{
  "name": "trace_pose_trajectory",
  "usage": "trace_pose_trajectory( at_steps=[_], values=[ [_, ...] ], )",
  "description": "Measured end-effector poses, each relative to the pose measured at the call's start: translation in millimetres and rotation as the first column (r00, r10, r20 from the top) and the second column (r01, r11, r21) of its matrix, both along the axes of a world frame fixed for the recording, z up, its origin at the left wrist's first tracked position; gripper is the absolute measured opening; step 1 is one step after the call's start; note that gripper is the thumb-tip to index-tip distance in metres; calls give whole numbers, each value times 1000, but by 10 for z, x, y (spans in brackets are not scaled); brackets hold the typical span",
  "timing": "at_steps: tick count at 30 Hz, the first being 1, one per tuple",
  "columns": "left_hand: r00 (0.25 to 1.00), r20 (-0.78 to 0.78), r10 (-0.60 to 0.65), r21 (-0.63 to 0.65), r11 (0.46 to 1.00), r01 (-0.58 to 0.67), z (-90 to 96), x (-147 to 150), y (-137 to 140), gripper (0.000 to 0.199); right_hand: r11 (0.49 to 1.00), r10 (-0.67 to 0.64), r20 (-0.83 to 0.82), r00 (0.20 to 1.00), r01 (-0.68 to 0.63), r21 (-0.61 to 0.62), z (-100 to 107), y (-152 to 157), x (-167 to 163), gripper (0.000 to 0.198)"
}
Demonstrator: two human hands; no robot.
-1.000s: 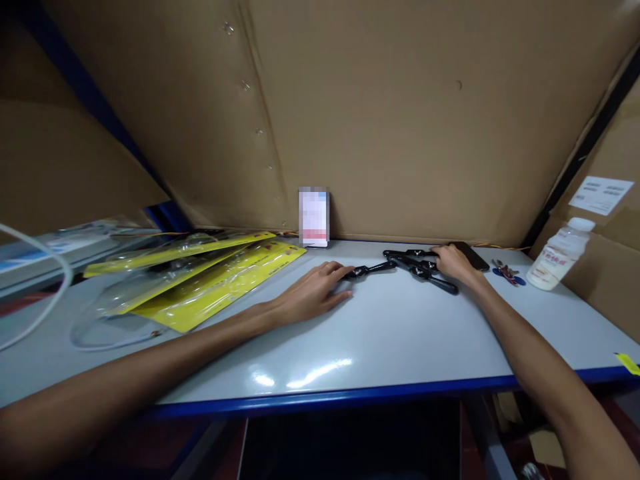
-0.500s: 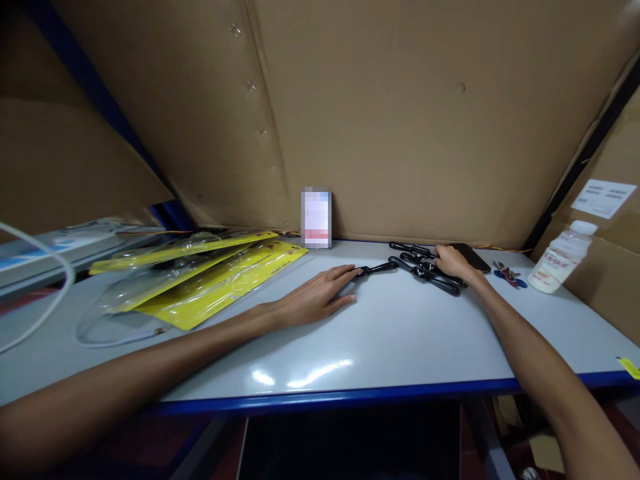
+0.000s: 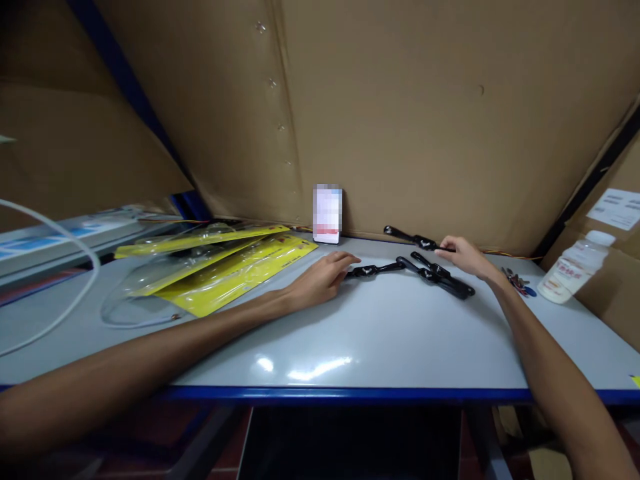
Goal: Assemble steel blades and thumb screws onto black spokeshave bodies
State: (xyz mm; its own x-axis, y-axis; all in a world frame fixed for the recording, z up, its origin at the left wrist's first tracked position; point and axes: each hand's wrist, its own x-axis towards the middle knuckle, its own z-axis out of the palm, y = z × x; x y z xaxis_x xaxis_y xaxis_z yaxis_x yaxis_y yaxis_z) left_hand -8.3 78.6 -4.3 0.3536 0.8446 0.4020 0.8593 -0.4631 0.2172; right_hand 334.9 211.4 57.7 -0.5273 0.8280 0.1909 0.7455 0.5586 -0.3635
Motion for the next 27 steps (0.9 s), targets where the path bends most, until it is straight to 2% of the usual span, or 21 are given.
trace_pose_trajectory(
  at_steps=[1,3,6,9,12,14,16,19,22,27],
  values=[
    [1000,16,14,-3,1000,-14,4,-13,17,46,988,99,-33,995,-102,-117,24,-76,-37,26],
    [998,49,45,-3,999,-44,17,-37,43,47,924,261,-35,965,-260,-282,40,-237,-139,29],
    [994,85,70,9,997,-71,47,-50,45,44,863,411,31,911,-378,-335,5,-476,-337,27],
    [994,108,16,48,999,-21,82,-6,-18,34,866,442,88,893,-400,-300,-62,-700,-540,22],
    [985,95,-142,57,989,137,122,105,-148,27,905,412,170,895,-380,-194,-126,-903,-688,16],
    [963,52,-264,36,964,263,151,201,-251,28,911,412,234,881,-388,-141,-157,-1003,-742,16],
    [943,-8,-332,29,943,332,179,290,-342,30,911,410,282,867,-406,-79,-172,-1062,-763,17],
    [938,-152,-310,50,946,321,206,386,-431,33,916,385,327,863,-400,-22,-158,-1094,-758,18],
    [923,-301,-240,42,963,265,214,439,-471,32,921,383,360,851,-382,-77,-124,-1118,-753,18],
    [911,-358,-206,-51,978,201,231,502,-472,34,894,447,334,830,-423,-146,-122,-1163,-794,17]
  ],
)
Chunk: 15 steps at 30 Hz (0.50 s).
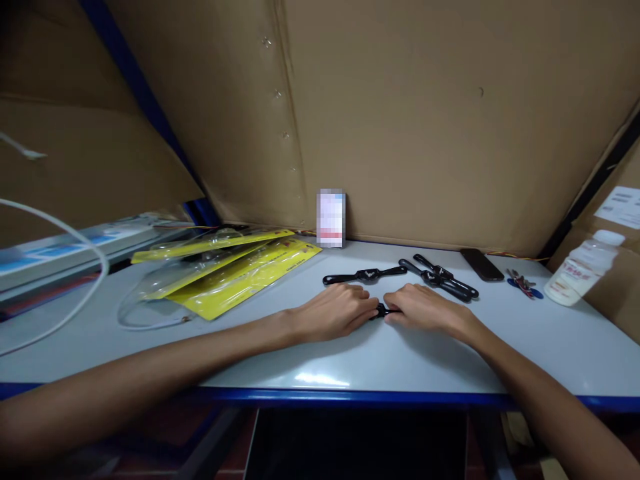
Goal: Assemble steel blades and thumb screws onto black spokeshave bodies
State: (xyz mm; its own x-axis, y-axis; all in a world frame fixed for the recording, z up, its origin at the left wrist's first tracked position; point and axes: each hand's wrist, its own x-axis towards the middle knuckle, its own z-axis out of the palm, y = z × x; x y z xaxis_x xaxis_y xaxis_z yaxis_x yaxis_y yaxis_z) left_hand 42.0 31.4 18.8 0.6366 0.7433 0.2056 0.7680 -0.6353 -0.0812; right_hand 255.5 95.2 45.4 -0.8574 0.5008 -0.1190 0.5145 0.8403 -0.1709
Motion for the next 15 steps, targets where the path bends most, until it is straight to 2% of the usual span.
trace_pose_trajectory(
  at_steps=[7,15],
  values=[
    [986,-121,112,-49,992,-118,101,75,128,40,1000,-2,-74,997,2,-7,-54,77,-26,16],
    [971,-75,226,-63,971,-231,90,167,46,40,1000,-7,-63,998,9,26,-53,87,-33,15]
  ],
)
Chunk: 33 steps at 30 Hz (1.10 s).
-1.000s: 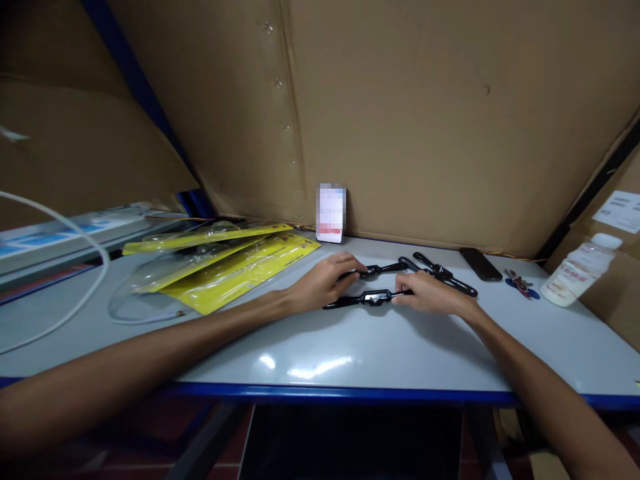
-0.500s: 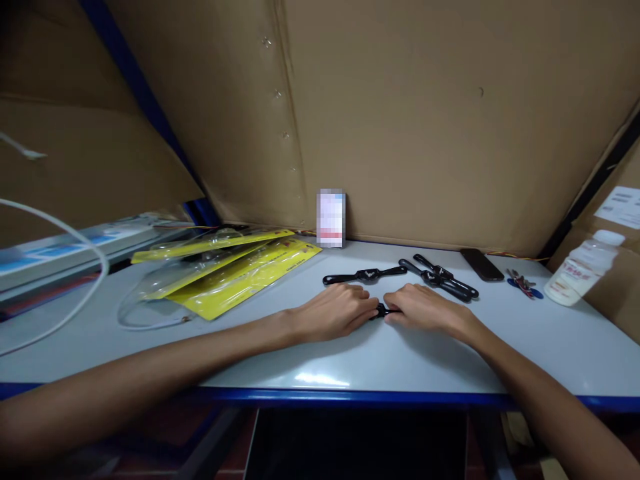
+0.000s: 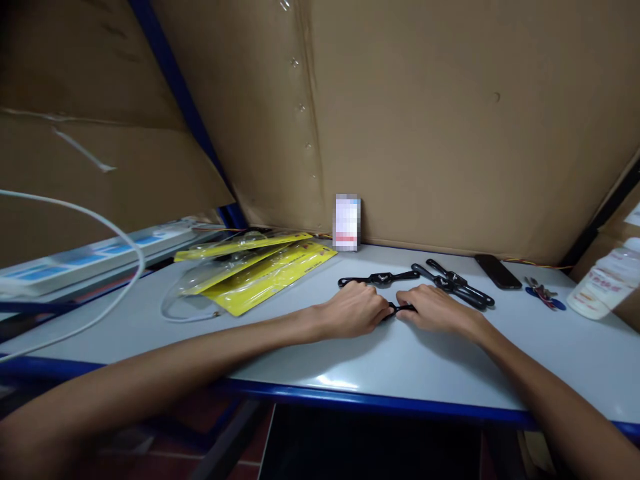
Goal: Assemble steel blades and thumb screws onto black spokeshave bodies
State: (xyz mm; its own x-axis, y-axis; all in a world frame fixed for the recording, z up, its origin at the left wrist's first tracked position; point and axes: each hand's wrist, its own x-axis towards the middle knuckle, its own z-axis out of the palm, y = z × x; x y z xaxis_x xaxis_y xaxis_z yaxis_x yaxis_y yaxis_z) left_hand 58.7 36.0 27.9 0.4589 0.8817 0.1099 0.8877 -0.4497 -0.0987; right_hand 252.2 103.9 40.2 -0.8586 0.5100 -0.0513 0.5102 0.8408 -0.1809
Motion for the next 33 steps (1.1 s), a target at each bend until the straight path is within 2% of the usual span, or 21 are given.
trace_pose_trajectory(
  at_steps=[4,8,14,20,22,23,25,27,28,30,33],
  values=[
    [1000,11,-17,13,1000,17,-27,-2,-72,42,999,37,17,999,-37,-11,-5,-12,7,15],
    [998,25,-57,18,998,56,-38,-26,-86,42,1000,-1,65,998,3,-27,34,-44,46,16],
    [992,78,-99,73,993,93,-80,-43,-55,32,994,-40,254,966,64,-86,73,-143,91,46],
    [977,168,-128,124,986,108,-125,-107,13,24,990,25,122,992,-7,-140,132,-136,18,48],
    [977,177,-116,105,990,98,-131,-123,28,27,997,-37,75,997,42,-66,152,-10,50,43],
    [981,170,-98,98,992,83,-136,-132,38,30,994,-105,47,993,104,15,150,75,82,40],
    [989,147,-26,94,995,12,-154,-165,75,37,940,-285,-43,958,288,183,114,264,158,30],
    [988,131,82,102,990,-96,-181,-221,139,42,878,-353,-145,924,381,291,30,434,207,21],
    [985,122,124,99,986,-137,-197,-254,177,43,873,-323,-178,930,365,323,-26,498,208,23],
    [981,126,148,86,983,-159,-229,-310,241,42,897,-219,-167,961,266,353,-146,567,153,32],
    [977,206,59,108,991,-83,-259,-297,229,41,903,-156,-78,985,174,394,-270,522,-25,30]
  ],
)
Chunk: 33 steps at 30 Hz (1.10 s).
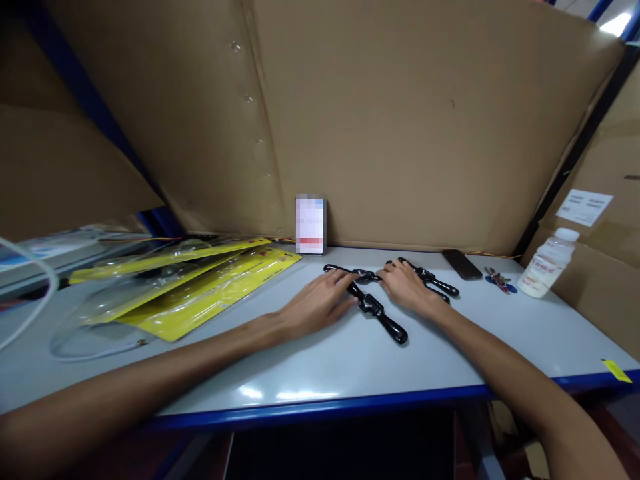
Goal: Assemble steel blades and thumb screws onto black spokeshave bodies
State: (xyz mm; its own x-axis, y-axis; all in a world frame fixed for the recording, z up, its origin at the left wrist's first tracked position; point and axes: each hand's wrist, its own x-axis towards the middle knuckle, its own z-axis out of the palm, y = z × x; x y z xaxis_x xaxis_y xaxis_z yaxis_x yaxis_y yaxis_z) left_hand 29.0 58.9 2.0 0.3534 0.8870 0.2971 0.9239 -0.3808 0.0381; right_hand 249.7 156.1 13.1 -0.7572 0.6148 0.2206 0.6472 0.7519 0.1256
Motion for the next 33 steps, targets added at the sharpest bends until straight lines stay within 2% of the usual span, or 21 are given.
trace_pose_trajectory(
  at_steps=[3,6,9,11,14,17,21,24,26,30,33],
  values=[
    [976,7,-216,42,976,216,-8,151,-175,43,998,-52,113,992,48,30,19,-172,-129,29],
    [933,-71,-352,12,935,354,-2,317,-369,47,990,-140,207,968,140,15,160,-362,-77,28],
    [920,-99,-380,-23,925,380,8,357,-414,45,961,-262,315,912,277,-5,337,-432,125,24],
    [922,-82,-378,-42,926,375,9,306,-354,43,947,-301,330,895,320,-4,428,-376,280,25],
    [924,-7,-382,-58,923,381,-7,179,-196,42,892,-397,336,854,445,-79,484,-203,460,54],
    [909,87,-408,-70,908,414,-40,72,-11,39,846,-424,371,826,508,-164,473,-61,549,63],
    [889,203,-411,-71,899,432,-117,18,195,39,858,-422,349,837,492,-144,496,-54,553,56],
    [902,279,-328,-32,936,350,-175,18,255,44,876,-454,277,847,481,-35,547,-197,453,42],
    [916,294,-272,12,960,281,-191,24,251,42,893,-445,187,876,450,17,546,-351,322,41],
    [951,190,-245,69,969,236,-146,41,213,26,955,-249,159,955,269,-123,396,-679,13,57],
    [975,50,-217,79,974,212,-62,44,198,20,967,-133,199,971,171,-187,280,-805,-104,42]
  ],
)
